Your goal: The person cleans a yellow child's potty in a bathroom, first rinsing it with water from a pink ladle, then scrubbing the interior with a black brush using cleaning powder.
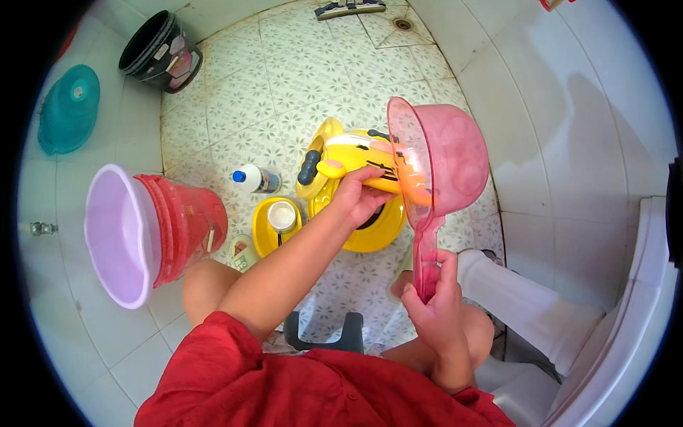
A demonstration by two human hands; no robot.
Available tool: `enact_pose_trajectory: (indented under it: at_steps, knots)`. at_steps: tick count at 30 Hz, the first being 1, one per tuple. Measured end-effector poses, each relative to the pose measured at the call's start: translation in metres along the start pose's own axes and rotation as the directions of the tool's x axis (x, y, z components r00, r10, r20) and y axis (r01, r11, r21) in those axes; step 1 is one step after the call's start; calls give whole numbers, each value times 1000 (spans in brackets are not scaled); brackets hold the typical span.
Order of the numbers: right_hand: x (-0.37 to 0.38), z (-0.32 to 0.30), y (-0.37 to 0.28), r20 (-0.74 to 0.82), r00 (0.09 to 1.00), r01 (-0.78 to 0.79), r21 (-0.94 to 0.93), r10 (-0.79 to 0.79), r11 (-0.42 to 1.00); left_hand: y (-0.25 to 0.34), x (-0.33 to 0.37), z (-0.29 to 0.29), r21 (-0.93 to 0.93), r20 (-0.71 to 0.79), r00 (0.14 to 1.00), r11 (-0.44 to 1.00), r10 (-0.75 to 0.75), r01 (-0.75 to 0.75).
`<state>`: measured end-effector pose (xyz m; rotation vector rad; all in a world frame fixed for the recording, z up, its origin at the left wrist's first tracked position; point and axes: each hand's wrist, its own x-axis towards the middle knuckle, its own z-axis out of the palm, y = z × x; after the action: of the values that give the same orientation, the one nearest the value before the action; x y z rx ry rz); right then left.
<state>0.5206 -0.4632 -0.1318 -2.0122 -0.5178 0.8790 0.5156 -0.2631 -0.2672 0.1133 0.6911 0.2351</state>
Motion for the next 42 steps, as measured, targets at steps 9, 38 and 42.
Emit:
enact_pose_trajectory:
  at_steps: [9, 38, 42]
  knots:
    - [4, -4, 0, 13, 996, 89, -109, -88, 990, -1, -2, 2, 49, -1, 1000, 999, -4, 4]
    - [13, 11, 13, -51, 995, 81, -91, -86, 993, 95, 17, 50, 397, 178, 970, 914, -166, 84]
    - [15, 14, 9, -39, 994, 98, -95, -102, 991, 88, -13, 47, 547, 72, 996, 837, -57, 8]
